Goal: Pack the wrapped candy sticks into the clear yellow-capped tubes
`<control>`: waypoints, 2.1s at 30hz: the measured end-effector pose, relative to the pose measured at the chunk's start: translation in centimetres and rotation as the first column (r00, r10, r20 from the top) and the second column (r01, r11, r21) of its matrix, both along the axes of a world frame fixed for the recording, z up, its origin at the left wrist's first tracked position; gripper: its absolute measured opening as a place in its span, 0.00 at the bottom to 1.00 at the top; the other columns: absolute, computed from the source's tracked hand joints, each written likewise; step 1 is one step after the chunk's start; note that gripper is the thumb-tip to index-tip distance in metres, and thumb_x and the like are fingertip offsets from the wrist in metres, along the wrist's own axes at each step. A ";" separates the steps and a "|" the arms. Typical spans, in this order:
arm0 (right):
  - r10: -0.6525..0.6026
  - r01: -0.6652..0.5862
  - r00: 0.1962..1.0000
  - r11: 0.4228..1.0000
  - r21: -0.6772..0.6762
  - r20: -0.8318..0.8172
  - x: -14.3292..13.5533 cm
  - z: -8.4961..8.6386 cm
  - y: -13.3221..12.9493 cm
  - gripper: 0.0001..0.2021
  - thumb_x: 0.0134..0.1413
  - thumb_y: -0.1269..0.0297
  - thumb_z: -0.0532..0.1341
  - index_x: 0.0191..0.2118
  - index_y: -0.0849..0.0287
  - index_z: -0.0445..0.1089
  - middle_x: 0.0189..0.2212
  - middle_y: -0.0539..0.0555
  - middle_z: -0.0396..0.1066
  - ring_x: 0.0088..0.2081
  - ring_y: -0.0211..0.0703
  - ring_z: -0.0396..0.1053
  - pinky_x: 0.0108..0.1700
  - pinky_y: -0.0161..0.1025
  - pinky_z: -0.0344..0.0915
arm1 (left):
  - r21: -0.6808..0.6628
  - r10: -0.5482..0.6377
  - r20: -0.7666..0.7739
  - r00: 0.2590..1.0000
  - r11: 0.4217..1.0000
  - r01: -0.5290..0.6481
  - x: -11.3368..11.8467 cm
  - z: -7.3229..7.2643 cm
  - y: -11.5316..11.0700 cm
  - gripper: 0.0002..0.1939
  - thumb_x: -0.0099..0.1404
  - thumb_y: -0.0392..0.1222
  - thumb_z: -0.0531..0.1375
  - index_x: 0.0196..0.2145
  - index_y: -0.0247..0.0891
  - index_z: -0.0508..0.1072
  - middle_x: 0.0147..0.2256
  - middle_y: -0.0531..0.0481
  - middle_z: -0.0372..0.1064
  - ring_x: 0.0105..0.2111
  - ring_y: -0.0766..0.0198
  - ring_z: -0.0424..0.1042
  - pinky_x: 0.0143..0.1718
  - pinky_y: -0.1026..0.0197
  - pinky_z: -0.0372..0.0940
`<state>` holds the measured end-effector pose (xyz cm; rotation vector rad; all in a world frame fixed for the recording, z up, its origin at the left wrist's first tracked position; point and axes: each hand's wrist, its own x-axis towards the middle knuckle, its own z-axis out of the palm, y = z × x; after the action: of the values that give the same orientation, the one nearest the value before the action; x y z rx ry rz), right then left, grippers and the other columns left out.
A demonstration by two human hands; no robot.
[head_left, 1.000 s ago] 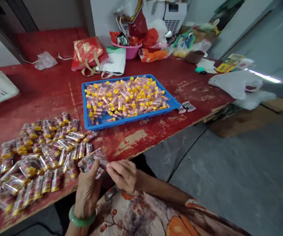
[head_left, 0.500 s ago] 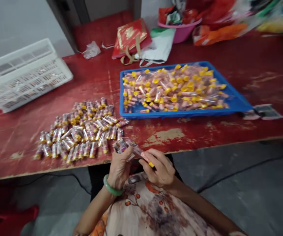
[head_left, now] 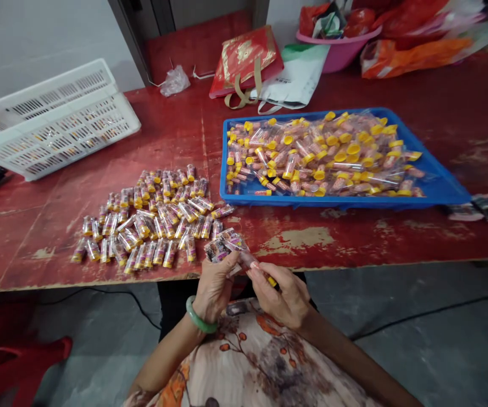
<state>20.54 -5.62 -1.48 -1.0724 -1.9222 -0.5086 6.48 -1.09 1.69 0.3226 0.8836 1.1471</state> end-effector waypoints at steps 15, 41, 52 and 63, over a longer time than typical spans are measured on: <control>-0.409 -0.597 0.400 0.562 -0.572 -0.820 0.0 1.4 1.5 0.12 0.53 0.58 0.63 0.40 0.59 0.73 0.21 0.46 0.65 0.21 0.33 0.63 0.24 0.31 0.59 | -0.077 -0.034 -0.071 0.997 0.997 0.028 0.0 -0.1 0.1 0.17 0.46 0.39 0.73 0.33 0.33 0.76 0.30 0.49 0.77 0.27 0.63 0.75 0.33 0.60 0.71; 0.048 -0.296 0.760 0.913 -0.280 -0.648 1.4 3.0 0.2 0.12 0.51 0.71 0.65 0.42 0.56 0.72 0.35 0.54 0.72 0.37 0.43 0.72 0.36 0.40 0.70 | -0.216 -0.128 -0.014 0.992 0.969 0.122 -0.3 0.8 0.0 0.17 0.42 0.40 0.75 0.28 0.32 0.75 0.25 0.50 0.74 0.23 0.66 0.73 0.27 0.65 0.71; 0.066 -0.084 0.991 0.984 -0.160 -0.118 1.5 2.7 -0.1 0.22 0.49 0.72 0.68 0.51 0.58 0.67 0.39 0.58 0.72 0.38 0.43 0.71 0.39 0.40 0.71 | -0.184 -0.097 -0.006 0.995 0.978 0.094 -0.4 0.8 -0.1 0.19 0.41 0.42 0.75 0.28 0.33 0.74 0.25 0.50 0.74 0.23 0.66 0.73 0.27 0.64 0.71; -0.006 -0.005 0.970 0.999 0.046 0.243 0.8 2.1 -0.4 0.21 0.47 0.68 0.70 0.47 0.68 0.68 0.34 0.60 0.74 0.33 0.42 0.72 0.33 0.39 0.68 | -0.001 -0.039 -0.054 0.998 0.999 0.039 -0.3 -0.1 -0.3 0.17 0.43 0.40 0.74 0.30 0.32 0.76 0.29 0.50 0.75 0.27 0.67 0.72 0.34 0.64 0.67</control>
<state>21.38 -5.98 0.61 -1.0183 -2.1115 -0.7094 6.17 -1.37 1.63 0.3707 0.9205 1.1071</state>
